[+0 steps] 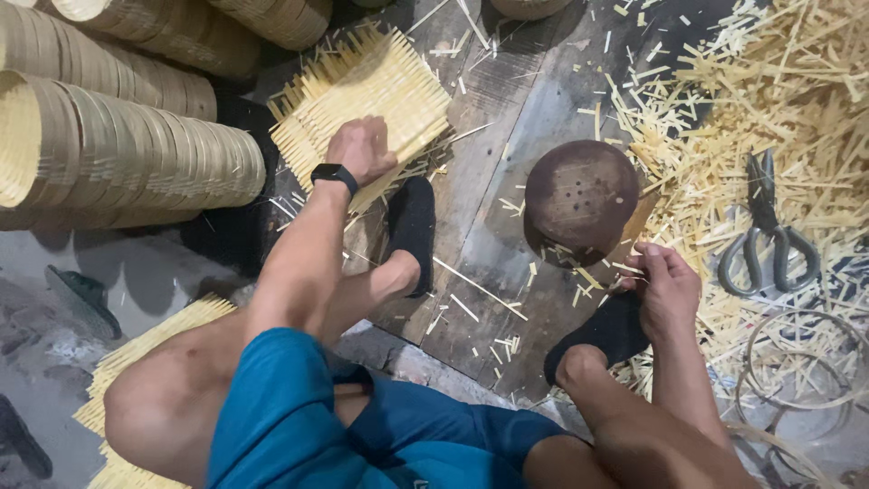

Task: The person places a circular bamboo ring onto a flat woven bamboo mat, trims the excess mat with shears, and then removes the finished circular plate. This process is repeated multiple times to produce several plates.

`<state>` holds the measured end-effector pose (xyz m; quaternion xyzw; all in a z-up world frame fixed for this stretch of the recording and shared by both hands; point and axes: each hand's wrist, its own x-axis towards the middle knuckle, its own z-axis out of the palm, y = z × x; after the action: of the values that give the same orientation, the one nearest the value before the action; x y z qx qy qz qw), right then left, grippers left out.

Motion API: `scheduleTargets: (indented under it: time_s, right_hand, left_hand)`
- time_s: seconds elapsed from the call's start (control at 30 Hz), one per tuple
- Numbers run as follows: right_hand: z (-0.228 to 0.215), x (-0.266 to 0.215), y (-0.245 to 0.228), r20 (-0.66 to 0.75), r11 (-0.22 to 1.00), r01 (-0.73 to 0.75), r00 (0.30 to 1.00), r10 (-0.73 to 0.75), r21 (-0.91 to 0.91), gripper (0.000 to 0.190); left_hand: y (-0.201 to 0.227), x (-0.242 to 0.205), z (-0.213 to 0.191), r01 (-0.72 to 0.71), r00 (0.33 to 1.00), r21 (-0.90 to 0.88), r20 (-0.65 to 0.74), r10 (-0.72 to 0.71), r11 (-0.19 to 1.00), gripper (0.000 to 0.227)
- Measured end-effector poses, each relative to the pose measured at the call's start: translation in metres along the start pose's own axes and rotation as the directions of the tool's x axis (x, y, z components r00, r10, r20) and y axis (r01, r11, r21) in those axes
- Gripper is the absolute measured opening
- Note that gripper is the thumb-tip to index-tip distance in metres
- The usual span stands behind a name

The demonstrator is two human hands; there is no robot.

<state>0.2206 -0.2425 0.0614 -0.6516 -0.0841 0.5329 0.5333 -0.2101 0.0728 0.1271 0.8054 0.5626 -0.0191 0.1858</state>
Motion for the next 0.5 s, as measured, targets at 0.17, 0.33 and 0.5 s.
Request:
scheduleTargets:
  time_s: [0.17,0.33,0.5]
  right_hand:
    - [0.002,-0.01,-0.011,-0.011,0.997,0.055,0.998,-0.056,-0.048,0.029]
    - [0.013,0.001,-0.034,0.126,0.932,0.137,0.974,-0.189,0.335,0.037]
    - [0.031,0.032,-0.031,0.039,0.993,0.118,0.992,-0.118,0.011,0.023]
  left_hand:
    - [0.049,-0.007,-0.012,-0.111,0.767,-0.074,-0.641,0.038,0.991,0.028]
    - [0.165,-0.044,0.054,-0.509,0.795,-0.05,-0.411,0.447,0.859,0.051]
    - [0.213,-0.089,0.112,-0.807,0.589,-0.089,-0.174,0.789,0.583,0.048]
